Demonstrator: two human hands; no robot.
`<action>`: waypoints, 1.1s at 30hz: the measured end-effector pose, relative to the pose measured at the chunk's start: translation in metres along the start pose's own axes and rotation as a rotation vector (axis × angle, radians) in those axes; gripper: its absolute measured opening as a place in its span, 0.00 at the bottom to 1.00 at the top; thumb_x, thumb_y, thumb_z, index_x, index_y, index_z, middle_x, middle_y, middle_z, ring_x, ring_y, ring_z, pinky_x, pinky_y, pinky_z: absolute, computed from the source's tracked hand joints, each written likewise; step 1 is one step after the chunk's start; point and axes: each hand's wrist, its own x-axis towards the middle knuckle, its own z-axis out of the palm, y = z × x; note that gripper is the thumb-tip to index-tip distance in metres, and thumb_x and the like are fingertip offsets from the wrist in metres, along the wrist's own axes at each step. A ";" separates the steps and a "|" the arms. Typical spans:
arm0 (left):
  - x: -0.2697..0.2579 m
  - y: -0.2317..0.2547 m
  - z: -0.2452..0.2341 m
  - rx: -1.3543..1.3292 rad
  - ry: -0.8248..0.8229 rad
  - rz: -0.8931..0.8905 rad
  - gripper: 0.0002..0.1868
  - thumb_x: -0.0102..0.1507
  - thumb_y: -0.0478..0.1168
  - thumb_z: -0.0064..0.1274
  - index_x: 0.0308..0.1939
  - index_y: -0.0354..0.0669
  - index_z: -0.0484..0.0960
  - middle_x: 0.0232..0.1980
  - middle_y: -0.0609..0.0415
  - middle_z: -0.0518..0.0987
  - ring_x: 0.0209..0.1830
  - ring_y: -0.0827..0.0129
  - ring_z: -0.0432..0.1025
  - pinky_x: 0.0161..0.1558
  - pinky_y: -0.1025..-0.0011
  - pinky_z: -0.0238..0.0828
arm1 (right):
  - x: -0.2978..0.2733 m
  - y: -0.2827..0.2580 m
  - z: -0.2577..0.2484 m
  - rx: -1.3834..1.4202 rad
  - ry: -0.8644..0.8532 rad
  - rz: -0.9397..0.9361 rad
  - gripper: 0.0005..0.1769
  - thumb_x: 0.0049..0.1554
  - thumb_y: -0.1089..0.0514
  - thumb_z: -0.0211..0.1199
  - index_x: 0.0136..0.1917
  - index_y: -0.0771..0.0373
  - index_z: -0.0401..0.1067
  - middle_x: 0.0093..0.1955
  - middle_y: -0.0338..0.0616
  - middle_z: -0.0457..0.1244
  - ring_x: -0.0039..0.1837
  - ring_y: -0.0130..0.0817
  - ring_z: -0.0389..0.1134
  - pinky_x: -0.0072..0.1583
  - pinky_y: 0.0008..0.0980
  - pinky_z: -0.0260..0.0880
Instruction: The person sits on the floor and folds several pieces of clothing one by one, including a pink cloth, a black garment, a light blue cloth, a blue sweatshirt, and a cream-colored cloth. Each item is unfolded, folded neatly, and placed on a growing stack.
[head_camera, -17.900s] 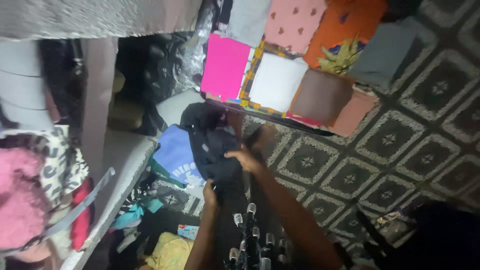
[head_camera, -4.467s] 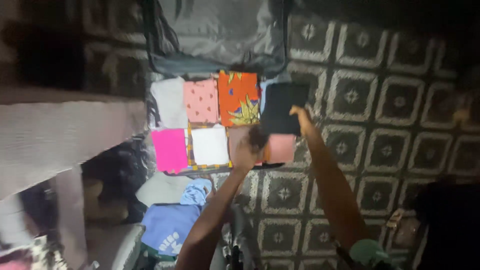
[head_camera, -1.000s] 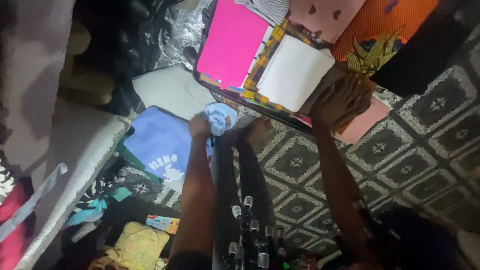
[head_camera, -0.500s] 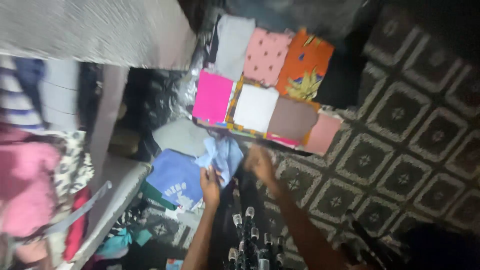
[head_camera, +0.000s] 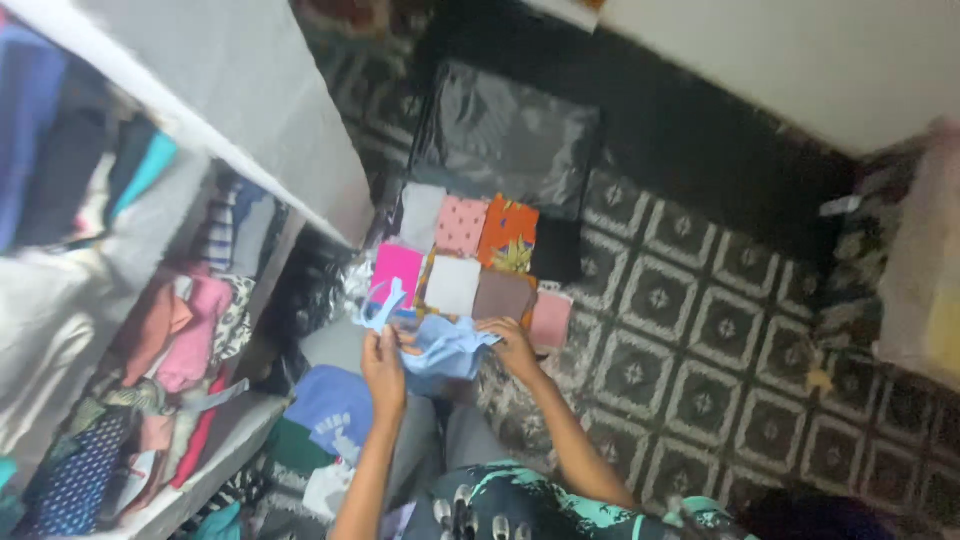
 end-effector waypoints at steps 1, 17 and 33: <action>0.001 0.017 0.005 0.004 -0.019 0.032 0.13 0.74 0.45 0.42 0.45 0.39 0.75 0.35 0.54 0.79 0.29 0.73 0.74 0.35 0.73 0.70 | 0.005 -0.009 -0.020 0.031 0.032 -0.014 0.21 0.45 0.74 0.59 0.52 0.63 0.77 0.59 0.45 0.71 0.67 0.44 0.68 0.69 0.39 0.63; 0.029 0.151 0.050 0.973 -0.708 0.473 0.17 0.56 0.49 0.61 0.47 0.49 0.85 0.35 0.42 0.83 0.36 0.47 0.79 0.38 0.53 0.73 | 0.063 -0.201 -0.193 0.209 0.659 0.064 0.15 0.64 0.51 0.65 0.48 0.67 0.75 0.42 0.36 0.65 0.44 0.21 0.62 0.47 0.26 0.63; 0.063 0.090 0.105 -0.156 0.288 -0.100 0.15 0.68 0.46 0.54 0.49 0.37 0.80 0.50 0.45 0.83 0.53 0.50 0.77 0.56 0.55 0.72 | 0.013 -0.285 -0.156 0.551 -0.048 -0.178 0.16 0.59 0.50 0.70 0.48 0.67 0.76 0.45 0.43 0.70 0.46 0.28 0.71 0.49 0.30 0.71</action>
